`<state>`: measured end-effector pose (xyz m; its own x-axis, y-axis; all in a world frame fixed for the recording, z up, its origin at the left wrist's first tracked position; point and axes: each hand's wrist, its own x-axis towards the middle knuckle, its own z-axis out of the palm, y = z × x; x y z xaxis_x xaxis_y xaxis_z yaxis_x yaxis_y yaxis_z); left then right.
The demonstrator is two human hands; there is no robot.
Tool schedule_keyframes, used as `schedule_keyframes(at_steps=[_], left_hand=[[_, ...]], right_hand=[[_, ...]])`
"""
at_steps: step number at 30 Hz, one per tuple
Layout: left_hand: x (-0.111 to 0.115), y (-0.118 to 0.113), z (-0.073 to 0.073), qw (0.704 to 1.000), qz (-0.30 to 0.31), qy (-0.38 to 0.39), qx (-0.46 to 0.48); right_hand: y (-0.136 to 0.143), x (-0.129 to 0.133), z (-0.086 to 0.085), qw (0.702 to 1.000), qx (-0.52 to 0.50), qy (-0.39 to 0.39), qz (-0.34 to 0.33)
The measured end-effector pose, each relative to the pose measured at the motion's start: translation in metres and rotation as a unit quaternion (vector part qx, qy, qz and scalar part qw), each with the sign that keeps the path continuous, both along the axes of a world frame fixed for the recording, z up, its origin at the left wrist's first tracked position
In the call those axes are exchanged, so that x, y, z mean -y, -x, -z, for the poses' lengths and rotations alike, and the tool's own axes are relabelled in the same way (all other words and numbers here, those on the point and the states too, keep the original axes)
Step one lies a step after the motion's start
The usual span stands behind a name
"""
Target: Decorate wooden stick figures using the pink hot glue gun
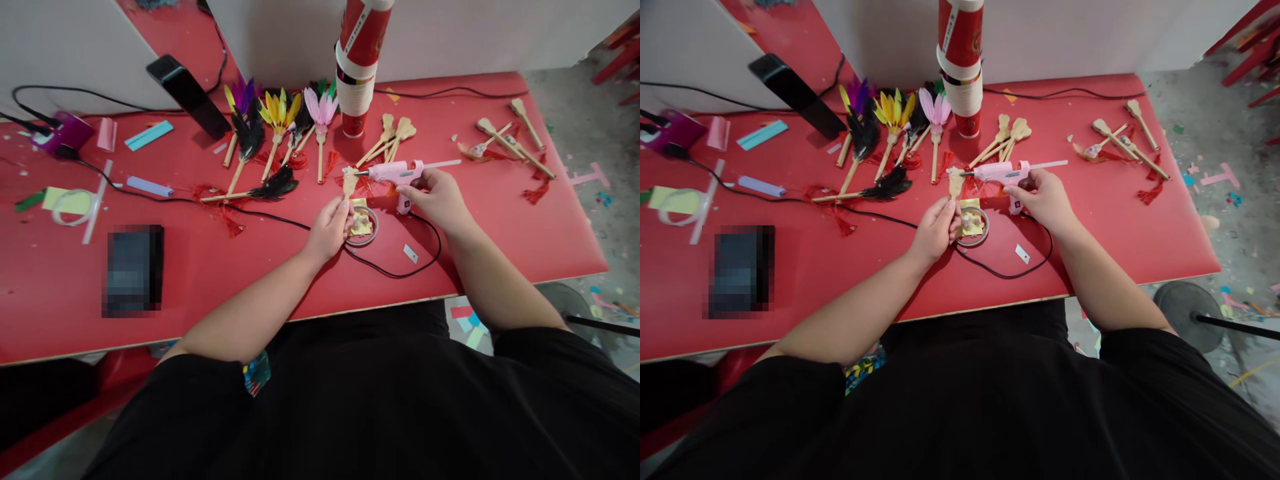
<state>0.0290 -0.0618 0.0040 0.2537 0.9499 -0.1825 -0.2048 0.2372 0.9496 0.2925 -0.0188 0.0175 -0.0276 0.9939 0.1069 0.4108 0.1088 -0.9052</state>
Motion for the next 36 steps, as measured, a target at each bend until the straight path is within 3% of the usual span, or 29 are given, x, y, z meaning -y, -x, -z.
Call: schedule_keyframes(at_steps=[6, 10, 14, 18, 20, 24, 27, 30, 36], left_hand=[[-0.002, -0.001, 0.000, 1.000, -0.005, 0.014, 0.008], [-0.003, -0.001, 0.002, 1.000, -0.007, 0.018, 0.007], [-0.005, -0.001, 0.004, 1.000, -0.007, 0.026, 0.001], [-0.005, -0.001, 0.004, 1.000, 0.000, 0.013, 0.008], [-0.004, -0.001, 0.003, 1.000, 0.001, 0.012, 0.007], [-0.004, -0.001, 0.002, 1.000, 0.003, 0.010, -0.001], [-0.003, 0.000, 0.002, 1.000, 0.007, 0.003, 0.000], [-0.002, 0.000, 0.003, 1.000, 0.009, -0.002, 0.001], [0.001, 0.001, 0.003, 0.999, 0.023, -0.031, 0.003]], right_hand=[[0.003, 0.004, 0.008, 0.998, 0.018, -0.026, 0.056], [0.009, 0.003, 0.018, 0.999, -0.013, -0.040, 0.019], [0.009, 0.003, 0.009, 0.989, 0.118, -0.080, -0.035], [0.005, -0.002, -0.004, 0.947, 0.283, -0.141, -0.065], [0.002, -0.009, -0.004, 0.934, 0.317, -0.147, -0.076], [-0.004, -0.024, 0.005, 0.941, 0.279, -0.120, -0.149], [-0.009, -0.027, 0.007, 0.954, 0.237, -0.092, -0.157], [-0.010, -0.023, 0.000, 0.958, 0.234, -0.084, -0.143], [0.001, -0.007, -0.016, 0.932, 0.322, -0.091, -0.140]])
